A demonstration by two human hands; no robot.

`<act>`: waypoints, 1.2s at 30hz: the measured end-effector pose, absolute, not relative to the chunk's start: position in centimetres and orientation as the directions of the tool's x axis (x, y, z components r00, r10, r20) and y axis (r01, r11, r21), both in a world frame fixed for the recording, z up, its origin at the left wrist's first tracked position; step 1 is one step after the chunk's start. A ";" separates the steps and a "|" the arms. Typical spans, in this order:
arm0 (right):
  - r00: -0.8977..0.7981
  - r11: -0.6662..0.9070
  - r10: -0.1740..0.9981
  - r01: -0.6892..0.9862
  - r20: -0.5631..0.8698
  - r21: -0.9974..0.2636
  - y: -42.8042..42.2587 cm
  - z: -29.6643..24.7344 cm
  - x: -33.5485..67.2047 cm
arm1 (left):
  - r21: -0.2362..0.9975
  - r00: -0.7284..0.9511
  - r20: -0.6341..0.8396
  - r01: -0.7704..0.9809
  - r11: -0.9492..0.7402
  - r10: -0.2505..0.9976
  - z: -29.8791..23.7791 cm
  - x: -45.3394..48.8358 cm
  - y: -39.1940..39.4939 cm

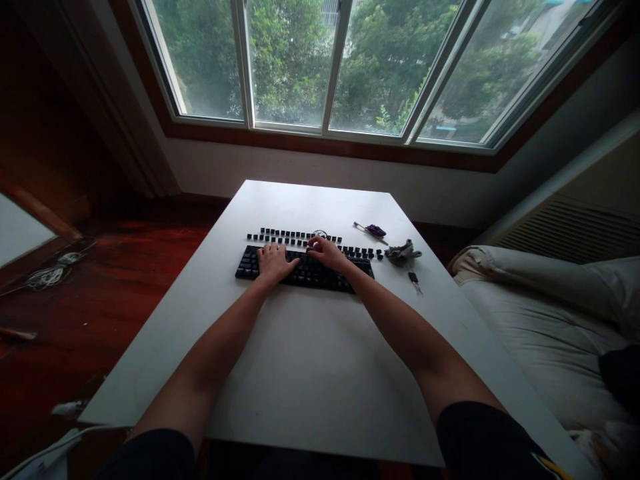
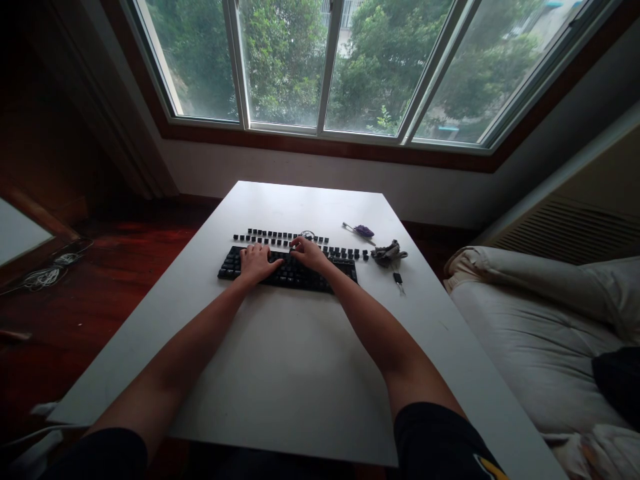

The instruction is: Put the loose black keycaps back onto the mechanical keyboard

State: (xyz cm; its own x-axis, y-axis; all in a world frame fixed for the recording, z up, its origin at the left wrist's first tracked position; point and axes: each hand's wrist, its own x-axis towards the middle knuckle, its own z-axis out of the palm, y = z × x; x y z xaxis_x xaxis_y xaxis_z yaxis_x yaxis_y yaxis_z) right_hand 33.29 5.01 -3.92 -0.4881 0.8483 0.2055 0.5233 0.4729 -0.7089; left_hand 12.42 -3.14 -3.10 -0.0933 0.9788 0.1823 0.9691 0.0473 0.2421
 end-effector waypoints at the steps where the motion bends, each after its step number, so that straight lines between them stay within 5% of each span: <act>1: -0.488 0.475 0.848 0.528 0.206 -0.704 5.0 -4.0 33.3 | 0.243 -0.093 0.186 0.969 0.046 0.978 -3.1 12.3 -3.1; 28: -0.648 0.668 0.727 0.594 0.226 -0.448 3.6 -3.9 32.5 | 0.258 -0.044 0.158 0.966 0.002 0.986 -3.2 11.0 -2.1; 36: -0.622 0.653 0.743 0.595 0.246 -0.468 3.2 -3.9 32.6 | 0.265 -0.032 0.177 0.964 -0.017 0.984 -3.7 10.8 -1.9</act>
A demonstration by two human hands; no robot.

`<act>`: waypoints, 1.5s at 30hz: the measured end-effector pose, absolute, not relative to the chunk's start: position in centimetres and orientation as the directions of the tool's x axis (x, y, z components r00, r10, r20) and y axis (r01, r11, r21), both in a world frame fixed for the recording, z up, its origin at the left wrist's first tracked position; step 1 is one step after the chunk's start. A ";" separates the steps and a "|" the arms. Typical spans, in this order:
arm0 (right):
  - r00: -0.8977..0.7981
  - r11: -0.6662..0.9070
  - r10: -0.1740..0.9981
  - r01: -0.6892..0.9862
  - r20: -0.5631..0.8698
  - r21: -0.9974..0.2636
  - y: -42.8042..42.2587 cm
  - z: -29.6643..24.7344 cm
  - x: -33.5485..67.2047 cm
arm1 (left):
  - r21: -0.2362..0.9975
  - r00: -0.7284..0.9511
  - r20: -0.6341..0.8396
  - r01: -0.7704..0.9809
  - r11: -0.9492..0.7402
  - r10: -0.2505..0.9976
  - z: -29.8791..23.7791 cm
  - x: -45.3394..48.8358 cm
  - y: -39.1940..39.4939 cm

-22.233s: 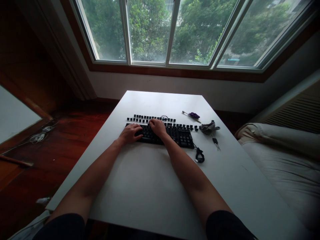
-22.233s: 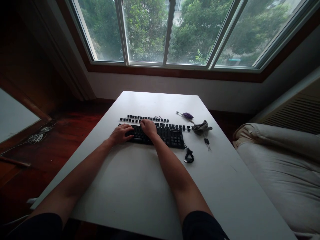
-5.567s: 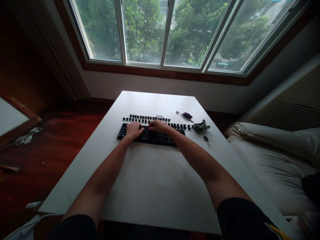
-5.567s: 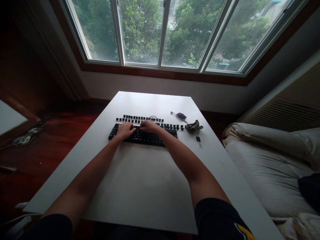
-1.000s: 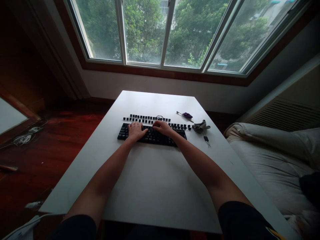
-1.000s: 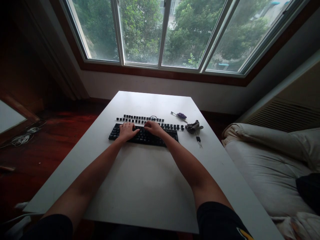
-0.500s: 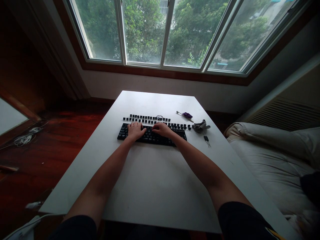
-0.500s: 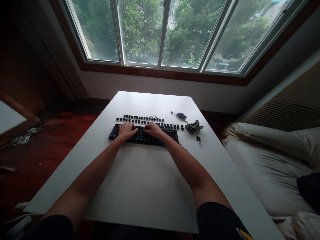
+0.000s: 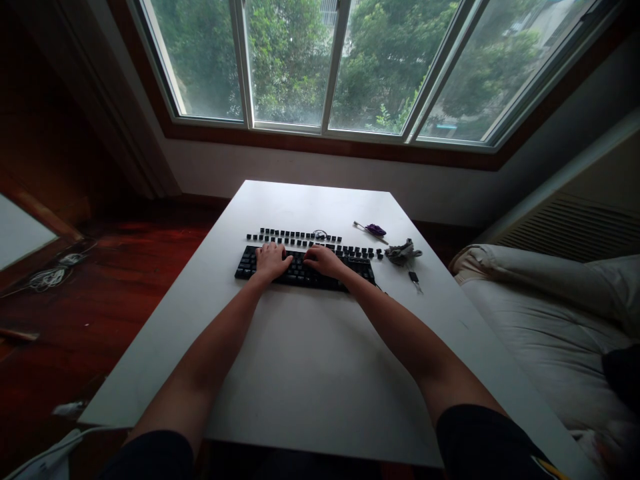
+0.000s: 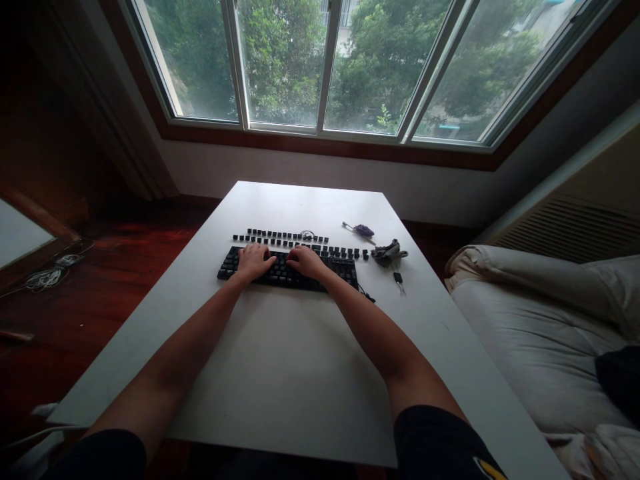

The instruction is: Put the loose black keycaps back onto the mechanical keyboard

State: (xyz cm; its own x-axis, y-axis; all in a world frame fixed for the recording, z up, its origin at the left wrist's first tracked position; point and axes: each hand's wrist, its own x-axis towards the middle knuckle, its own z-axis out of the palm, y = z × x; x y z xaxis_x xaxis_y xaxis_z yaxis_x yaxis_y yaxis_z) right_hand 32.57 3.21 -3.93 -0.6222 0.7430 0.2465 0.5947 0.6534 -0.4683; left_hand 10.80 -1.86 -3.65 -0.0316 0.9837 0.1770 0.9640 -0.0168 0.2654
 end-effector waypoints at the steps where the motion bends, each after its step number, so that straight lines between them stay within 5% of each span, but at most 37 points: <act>1: -0.620 0.649 0.746 0.592 0.243 -0.478 3.3 -4.0 32.6 | 0.265 -0.028 0.184 0.964 -0.022 0.983 -3.7 10.8 -1.8; 20: -0.636 0.686 0.723 0.618 0.270 -0.383 2.4 -4.2 32.2 | 0.274 -0.020 0.219 0.961 -0.042 0.976 -4.0 10.7 -1.7; 31: -0.429 0.586 0.810 0.632 0.400 -0.507 2.2 -4.2 33.5 | 0.247 -0.022 0.370 0.966 -0.075 0.929 -4.1 11.7 -2.5; 40: -0.273 0.466 0.874 0.701 0.401 -0.539 3.6 -4.6 36.7 | 0.182 0.413 0.508 0.806 -0.563 0.756 -3.4 13.3 -3.2; 45: -0.249 0.434 0.886 0.740 0.390 -0.514 4.6 -4.0 37.7 | 0.166 0.441 0.472 0.805 -0.569 0.763 -3.5 13.8 -3.8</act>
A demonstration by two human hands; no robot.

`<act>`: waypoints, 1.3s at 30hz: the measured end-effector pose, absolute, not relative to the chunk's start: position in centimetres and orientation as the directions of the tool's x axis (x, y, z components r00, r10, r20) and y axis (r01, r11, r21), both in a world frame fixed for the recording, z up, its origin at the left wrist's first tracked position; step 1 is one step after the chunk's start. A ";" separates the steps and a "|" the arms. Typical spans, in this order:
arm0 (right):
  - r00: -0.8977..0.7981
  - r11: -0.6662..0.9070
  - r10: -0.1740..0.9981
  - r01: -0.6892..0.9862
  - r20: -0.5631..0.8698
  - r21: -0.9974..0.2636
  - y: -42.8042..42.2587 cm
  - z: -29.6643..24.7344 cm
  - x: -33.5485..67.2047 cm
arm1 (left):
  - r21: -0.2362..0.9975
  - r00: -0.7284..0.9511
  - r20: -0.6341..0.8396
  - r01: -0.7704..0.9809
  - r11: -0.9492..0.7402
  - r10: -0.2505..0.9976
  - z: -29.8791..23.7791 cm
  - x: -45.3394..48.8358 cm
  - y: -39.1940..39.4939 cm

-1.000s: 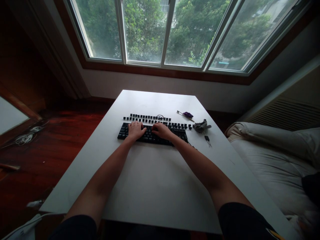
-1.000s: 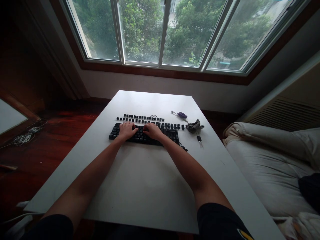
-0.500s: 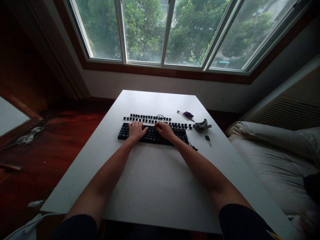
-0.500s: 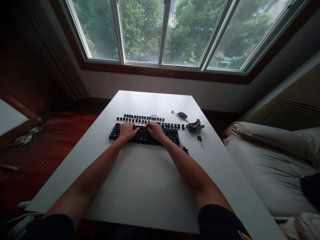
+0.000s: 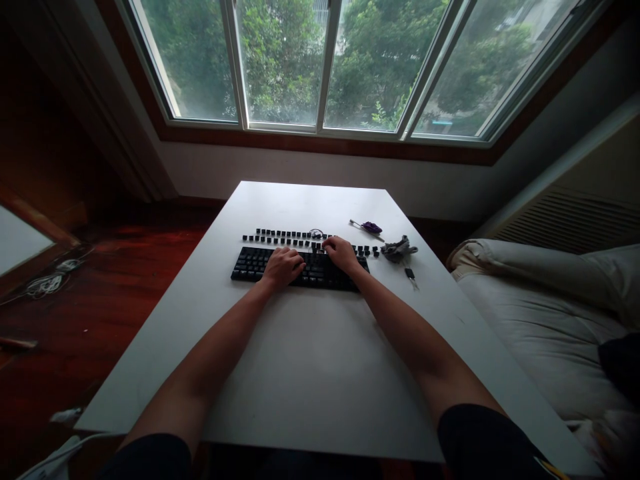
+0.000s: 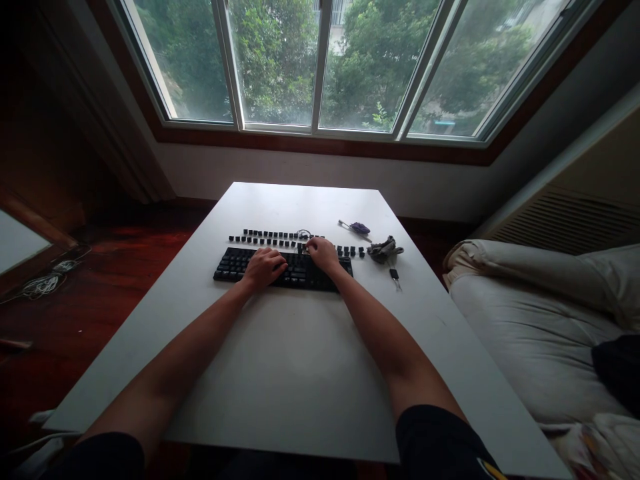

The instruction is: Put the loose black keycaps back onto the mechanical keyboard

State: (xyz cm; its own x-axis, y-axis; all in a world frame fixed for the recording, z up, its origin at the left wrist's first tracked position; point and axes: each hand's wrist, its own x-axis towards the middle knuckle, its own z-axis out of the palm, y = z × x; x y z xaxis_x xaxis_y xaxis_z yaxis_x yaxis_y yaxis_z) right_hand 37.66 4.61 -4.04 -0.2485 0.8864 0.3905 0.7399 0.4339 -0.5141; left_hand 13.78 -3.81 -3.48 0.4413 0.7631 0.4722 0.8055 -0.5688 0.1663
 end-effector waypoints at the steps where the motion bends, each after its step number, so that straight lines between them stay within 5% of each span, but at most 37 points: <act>1: -0.259 0.435 0.886 0.749 0.385 -0.499 4.9 -3.9 37.8 | 0.170 0.432 0.462 0.814 -0.555 0.775 -3.5 13.9 -4.0; 20: -0.541 0.547 0.837 0.834 0.087 -0.073 7.7 -2.1 34.4 | 0.186 0.302 0.422 0.894 -0.408 0.855 -3.3 15.8 -4.7; 39: -0.661 0.663 0.745 0.721 0.085 -0.200 9.4 -2.6 34.4 | 0.193 0.287 0.399 0.902 -0.386 0.871 -3.6 15.4 -5.1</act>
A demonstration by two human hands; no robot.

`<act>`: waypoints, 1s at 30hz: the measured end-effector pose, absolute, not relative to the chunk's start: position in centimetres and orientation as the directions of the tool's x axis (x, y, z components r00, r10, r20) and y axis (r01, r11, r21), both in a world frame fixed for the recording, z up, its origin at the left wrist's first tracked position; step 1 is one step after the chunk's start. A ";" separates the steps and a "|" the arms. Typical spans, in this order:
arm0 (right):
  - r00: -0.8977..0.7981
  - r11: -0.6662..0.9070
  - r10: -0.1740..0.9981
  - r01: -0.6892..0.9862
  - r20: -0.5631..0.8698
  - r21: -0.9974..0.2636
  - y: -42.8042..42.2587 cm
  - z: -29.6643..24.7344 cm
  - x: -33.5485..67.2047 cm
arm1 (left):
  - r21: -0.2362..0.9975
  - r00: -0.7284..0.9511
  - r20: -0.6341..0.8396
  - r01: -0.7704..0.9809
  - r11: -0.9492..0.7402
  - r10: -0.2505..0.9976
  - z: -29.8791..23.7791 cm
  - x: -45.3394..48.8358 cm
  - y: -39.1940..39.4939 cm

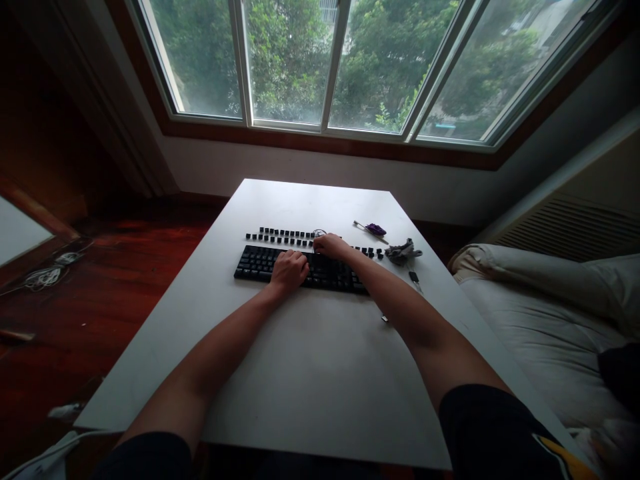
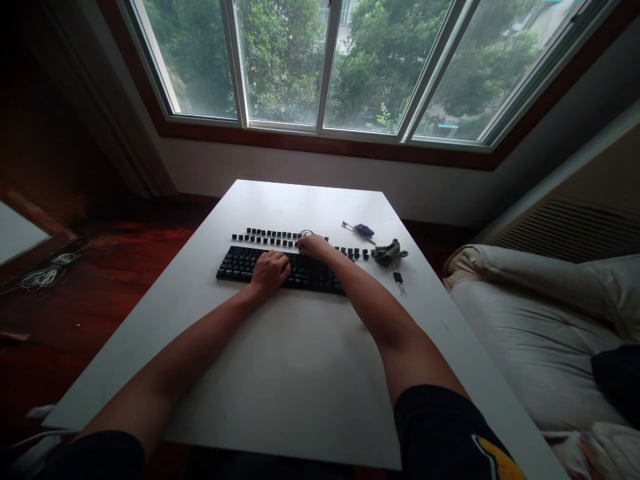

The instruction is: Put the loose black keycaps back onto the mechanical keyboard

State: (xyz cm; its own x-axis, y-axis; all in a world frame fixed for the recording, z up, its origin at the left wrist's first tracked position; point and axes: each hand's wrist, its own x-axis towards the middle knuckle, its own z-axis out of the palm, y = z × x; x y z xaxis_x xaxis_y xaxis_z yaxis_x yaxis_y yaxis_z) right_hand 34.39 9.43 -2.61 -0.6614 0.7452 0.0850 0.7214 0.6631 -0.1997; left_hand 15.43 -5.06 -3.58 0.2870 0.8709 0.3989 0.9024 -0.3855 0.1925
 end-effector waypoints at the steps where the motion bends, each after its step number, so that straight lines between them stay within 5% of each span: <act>1: -0.657 0.660 0.749 0.727 0.086 -0.189 9.5 -2.8 34.3 | 0.192 0.288 0.399 0.902 -0.387 0.870 -3.6 15.4 -5.0; 12: -0.634 0.641 0.767 0.752 0.101 -0.152 8.9 -2.6 33.5 | 0.196 0.276 0.416 0.903 -0.382 0.866 -3.5 14.9 -4.9; 19: -0.610 0.683 0.730 0.665 0.308 -0.302 6.8 -2.2 34.8 | 0.224 0.203 0.431 0.920 -0.322 0.879 -3.6 14.1 -4.6; 25: -0.600 0.624 0.762 0.580 0.244 -0.524 4.3 -3.0 35.5 | 0.219 0.195 0.416 0.926 -0.306 0.888 -3.7 14.3 -4.6; 30: -0.592 0.597 0.774 0.561 0.225 -0.574 3.2 -3.8 35.1 | 0.215 0.199 0.420 0.926 -0.311 0.885 -3.7 14.3 -4.6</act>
State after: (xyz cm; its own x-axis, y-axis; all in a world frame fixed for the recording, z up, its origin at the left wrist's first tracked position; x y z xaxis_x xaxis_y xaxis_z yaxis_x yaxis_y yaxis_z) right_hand 35.12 3.17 -3.80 -0.5922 0.7736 0.2254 0.5611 0.5967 -0.5737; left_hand 14.27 -4.59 -3.72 0.1994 0.8852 0.4203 0.9258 -0.3108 0.2152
